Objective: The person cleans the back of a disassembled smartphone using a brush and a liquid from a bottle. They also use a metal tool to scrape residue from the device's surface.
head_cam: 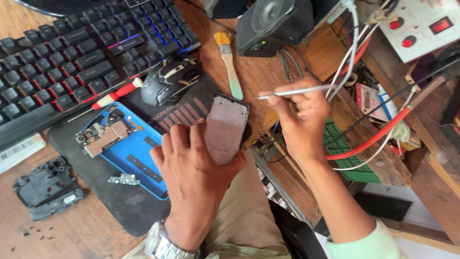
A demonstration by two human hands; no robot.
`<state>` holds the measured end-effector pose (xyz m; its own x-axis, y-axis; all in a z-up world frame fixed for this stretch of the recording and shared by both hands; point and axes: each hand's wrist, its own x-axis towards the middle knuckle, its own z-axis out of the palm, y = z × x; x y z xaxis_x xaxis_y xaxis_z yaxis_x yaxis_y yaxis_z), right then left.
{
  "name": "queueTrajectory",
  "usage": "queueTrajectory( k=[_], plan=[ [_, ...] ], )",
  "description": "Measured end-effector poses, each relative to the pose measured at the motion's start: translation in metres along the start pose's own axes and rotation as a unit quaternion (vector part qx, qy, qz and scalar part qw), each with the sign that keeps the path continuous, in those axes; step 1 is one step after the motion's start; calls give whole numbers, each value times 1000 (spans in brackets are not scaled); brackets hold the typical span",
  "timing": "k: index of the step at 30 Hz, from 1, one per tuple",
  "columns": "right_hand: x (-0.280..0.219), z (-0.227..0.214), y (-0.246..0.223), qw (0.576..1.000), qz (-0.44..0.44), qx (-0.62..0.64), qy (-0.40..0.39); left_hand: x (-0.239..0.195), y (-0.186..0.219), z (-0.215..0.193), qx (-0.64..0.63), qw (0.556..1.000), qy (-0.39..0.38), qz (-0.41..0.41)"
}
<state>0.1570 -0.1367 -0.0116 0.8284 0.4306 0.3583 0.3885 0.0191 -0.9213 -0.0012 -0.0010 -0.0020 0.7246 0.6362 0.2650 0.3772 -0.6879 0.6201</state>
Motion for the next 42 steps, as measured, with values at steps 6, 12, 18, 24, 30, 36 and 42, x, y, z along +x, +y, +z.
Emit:
queueTrajectory(
  k=[6,12,18,24,30,36,42],
  plan=[
    [-32,-15,-29,998,-48,-51,8,-2,5,2,10,1000,4,-2],
    [-60,-8,-43,997,-71,-27,-13,-6,12,-2,12,999,29,25],
    [-67,3,-55,995,-90,16,-32,-13,12,-16,-237,971,-24,-19],
    [-72,13,-71,992,-116,-12,-45,-19,10,-26,-602,742,-232,-182],
    [-76,13,-84,989,-134,-35,-57,-19,12,-31,-625,720,-237,-190],
    [-81,10,-91,992,-114,-26,-54,-23,11,-30,-648,698,-232,-197],
    [-82,14,-95,987,-132,-42,-84,-31,2,-28,-622,738,-178,-194]
  ],
)
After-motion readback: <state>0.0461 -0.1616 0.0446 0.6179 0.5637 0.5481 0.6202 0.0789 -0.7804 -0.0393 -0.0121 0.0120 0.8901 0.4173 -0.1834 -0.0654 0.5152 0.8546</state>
